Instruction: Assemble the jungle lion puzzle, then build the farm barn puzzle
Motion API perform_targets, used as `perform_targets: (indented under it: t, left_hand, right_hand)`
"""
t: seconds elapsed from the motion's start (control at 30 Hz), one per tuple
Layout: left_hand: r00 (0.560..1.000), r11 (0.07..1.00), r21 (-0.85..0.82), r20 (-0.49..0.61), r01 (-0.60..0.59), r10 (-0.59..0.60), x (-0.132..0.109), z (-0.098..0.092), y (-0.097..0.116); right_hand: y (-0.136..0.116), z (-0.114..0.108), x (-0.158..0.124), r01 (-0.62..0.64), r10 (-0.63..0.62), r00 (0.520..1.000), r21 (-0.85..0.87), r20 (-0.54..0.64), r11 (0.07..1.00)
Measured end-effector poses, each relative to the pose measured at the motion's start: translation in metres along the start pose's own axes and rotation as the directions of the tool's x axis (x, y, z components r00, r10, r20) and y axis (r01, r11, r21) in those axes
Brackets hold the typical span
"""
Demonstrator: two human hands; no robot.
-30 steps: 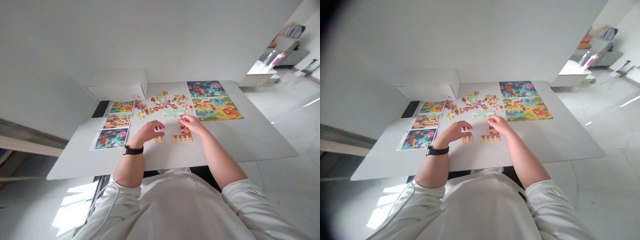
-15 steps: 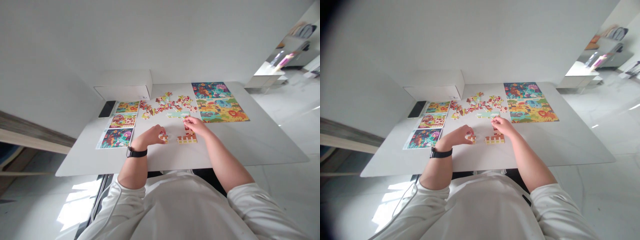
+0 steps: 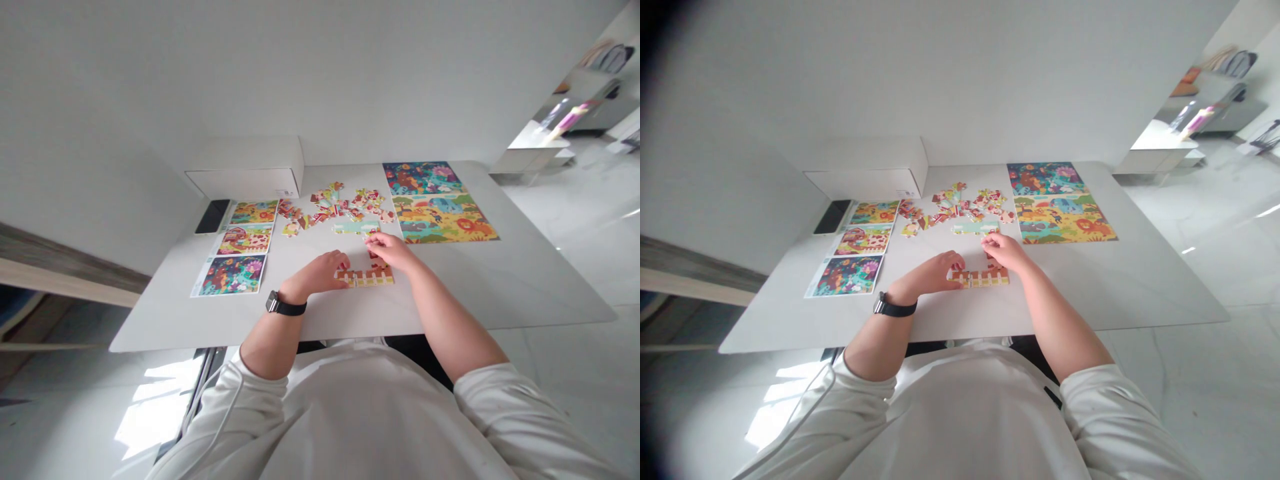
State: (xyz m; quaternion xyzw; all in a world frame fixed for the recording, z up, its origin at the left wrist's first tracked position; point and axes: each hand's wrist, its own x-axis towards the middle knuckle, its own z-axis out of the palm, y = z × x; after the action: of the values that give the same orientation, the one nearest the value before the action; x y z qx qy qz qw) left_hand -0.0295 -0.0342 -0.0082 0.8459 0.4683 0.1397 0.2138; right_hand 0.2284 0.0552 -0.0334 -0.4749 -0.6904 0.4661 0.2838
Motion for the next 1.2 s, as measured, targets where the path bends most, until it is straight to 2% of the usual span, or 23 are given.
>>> perform_targets:
  t: [0.13, 0.5, 0.73, 0.93, 1.2]
  left_hand:
    - [0.999, 1.0, 0.006, 0.033, 0.027, -0.027, 0.0004, -0.0002, -0.0002]
    - [0.999, 1.0, 0.014, 0.045, 0.001, -0.002, 0.0006, 0.0005, -0.0007]
    - [0.999, 0.996, -0.069, -0.016, -0.05, 0.049, 0.0001, -0.0046, 0.003]
    - [0.997, 0.996, -0.054, 0.043, -0.065, 0.068, 0.0027, -0.0017, 0.0064]
    - [0.995, 0.996, -0.036, 0.055, -0.082, 0.084, 0.0041, -0.0001, 0.005]
  right_hand:
    - [-0.0001, -0.0001, -0.0001, 0.009, -0.009, 1.0, -0.035, 0.008, 0.999]
    - [0.0009, 0.0002, -0.0005, 0.013, -0.012, 1.0, -0.082, 0.003, 0.997]
    - [-0.0019, -0.0007, -0.0027, 0.001, -0.002, 1.0, -0.103, -0.005, 0.995]
    - [0.0001, -0.0002, -0.0016, 0.013, -0.012, 1.0, -0.095, 0.005, 0.995]
    - [0.0006, 0.0008, -0.0016, 0.005, -0.004, 1.0, -0.103, 0.006, 0.995]
